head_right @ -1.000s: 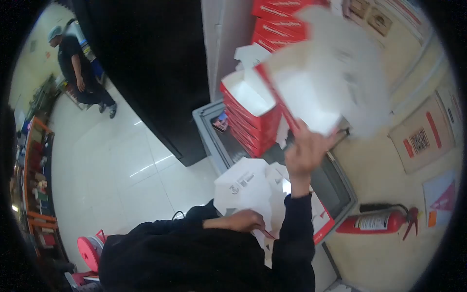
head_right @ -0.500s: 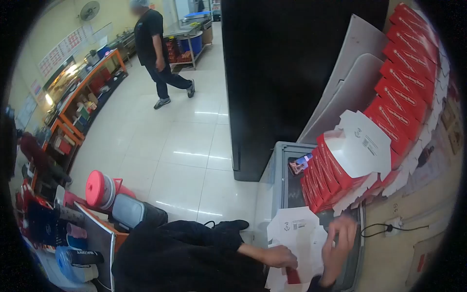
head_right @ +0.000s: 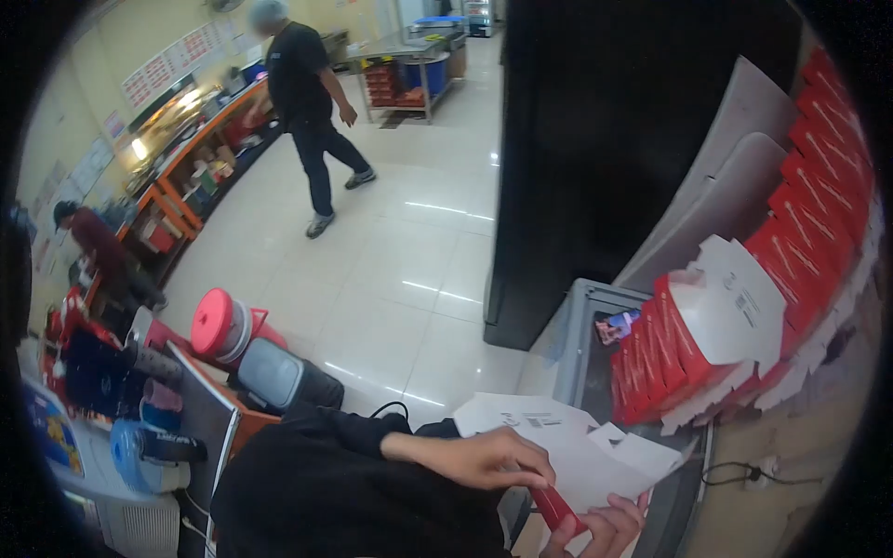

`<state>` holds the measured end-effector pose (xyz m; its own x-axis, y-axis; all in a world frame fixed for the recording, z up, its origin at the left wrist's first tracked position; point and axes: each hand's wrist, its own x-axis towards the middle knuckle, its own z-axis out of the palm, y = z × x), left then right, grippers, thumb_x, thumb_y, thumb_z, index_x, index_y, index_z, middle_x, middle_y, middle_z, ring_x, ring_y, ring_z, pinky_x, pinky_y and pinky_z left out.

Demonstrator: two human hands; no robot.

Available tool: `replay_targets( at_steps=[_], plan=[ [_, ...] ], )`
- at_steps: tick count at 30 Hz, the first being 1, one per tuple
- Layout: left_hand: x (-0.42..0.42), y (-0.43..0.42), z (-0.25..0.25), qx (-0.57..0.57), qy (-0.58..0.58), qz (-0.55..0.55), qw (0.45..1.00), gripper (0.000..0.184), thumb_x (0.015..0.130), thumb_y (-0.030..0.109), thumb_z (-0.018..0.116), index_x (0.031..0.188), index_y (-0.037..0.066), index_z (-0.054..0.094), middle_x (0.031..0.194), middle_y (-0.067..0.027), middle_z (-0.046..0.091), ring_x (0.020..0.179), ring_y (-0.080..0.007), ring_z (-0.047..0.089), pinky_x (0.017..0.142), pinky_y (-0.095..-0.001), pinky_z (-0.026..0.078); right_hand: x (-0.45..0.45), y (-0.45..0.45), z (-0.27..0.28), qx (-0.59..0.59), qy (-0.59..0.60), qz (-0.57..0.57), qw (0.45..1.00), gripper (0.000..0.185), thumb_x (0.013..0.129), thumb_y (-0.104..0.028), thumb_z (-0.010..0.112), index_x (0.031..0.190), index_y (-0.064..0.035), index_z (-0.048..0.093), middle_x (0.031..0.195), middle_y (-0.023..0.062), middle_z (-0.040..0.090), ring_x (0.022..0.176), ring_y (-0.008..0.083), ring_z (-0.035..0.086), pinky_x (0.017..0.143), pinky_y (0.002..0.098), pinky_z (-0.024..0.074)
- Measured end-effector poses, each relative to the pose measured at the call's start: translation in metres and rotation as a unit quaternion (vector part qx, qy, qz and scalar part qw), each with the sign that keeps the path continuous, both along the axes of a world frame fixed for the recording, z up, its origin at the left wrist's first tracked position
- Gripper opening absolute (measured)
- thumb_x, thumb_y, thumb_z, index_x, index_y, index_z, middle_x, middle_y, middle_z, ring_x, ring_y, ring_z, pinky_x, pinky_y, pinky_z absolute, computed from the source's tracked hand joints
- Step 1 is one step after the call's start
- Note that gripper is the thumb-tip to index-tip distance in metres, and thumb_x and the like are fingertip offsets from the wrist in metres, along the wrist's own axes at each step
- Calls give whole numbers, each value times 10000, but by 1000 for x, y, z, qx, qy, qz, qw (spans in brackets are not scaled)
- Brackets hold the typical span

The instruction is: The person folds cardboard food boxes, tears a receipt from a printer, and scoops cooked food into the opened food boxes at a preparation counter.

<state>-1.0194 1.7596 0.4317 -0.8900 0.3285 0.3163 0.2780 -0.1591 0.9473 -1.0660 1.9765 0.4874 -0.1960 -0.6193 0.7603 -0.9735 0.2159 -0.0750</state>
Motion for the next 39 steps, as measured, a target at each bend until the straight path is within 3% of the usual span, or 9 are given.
replay_targets(
  at_steps=[1,6,8,14,18,28,31,34,39],
  plan=[
    [7,-17,9,-2,-27,-13,1000,255,903,161,664,1111,15,640,1003,-140,681,933,-263,664,815,-354,506,18,-23,12,-41,-94,-81,991,107,821,-90,655,825,-18,576,771,132,547,694,311,533,696,405,438],
    [79,-95,19,-278,64,272,919,265,879,233,688,1067,49,658,1024,-134,682,913,-299,655,773,-343,497,6,-83,-4,-118,-150,-51,980,167,889,-154,629,831,-11,564,786,132,540,669,304,517,654,398,437],
    [102,-112,-6,-281,-37,283,916,264,865,265,698,1014,49,673,949,-122,691,850,-294,657,722,-346,495,6,-100,-14,-122,-155,-57,979,202,895,-181,641,824,-10,561,783,129,536,665,296,518,634,382,441],
    [160,-116,-39,-365,-211,401,813,255,870,325,675,889,70,684,704,-103,656,698,-295,648,616,-392,460,17,-145,-65,89,-335,36,937,147,876,-82,565,832,34,488,852,168,473,828,331,499,767,419,407],
    [166,-106,-58,-473,-308,437,700,283,756,362,757,863,112,675,780,-92,677,787,-301,666,652,-424,485,31,-166,-112,191,-382,94,899,153,860,-97,576,811,18,486,879,194,479,871,378,478,791,462,393],
    [156,-96,-70,-441,-314,387,746,321,622,305,836,841,112,701,834,-110,694,825,-318,681,683,-432,513,49,-178,-137,181,-325,175,911,150,873,-85,568,829,25,476,845,182,482,843,367,478,768,446,387],
    [156,-88,-63,-488,-271,369,743,269,684,326,786,832,116,708,783,-101,677,828,-303,666,667,-429,497,51,-179,-132,185,-324,233,898,154,879,-82,567,816,26,478,831,175,481,827,357,479,760,436,389],
    [165,-104,-77,-426,-223,332,812,259,681,306,776,824,102,705,782,-118,676,835,-311,663,645,-434,497,52,-184,-131,188,-356,288,869,158,888,-81,564,811,28,479,828,169,480,816,343,483,753,420,389],
    [169,-75,-54,-490,-236,461,702,329,662,249,772,916,59,682,846,-135,664,863,-336,649,706,-426,506,60,-189,-135,133,-338,281,888,155,904,-110,545,835,15,484,851,169,477,829,349,477,762,438,386]
  ],
)
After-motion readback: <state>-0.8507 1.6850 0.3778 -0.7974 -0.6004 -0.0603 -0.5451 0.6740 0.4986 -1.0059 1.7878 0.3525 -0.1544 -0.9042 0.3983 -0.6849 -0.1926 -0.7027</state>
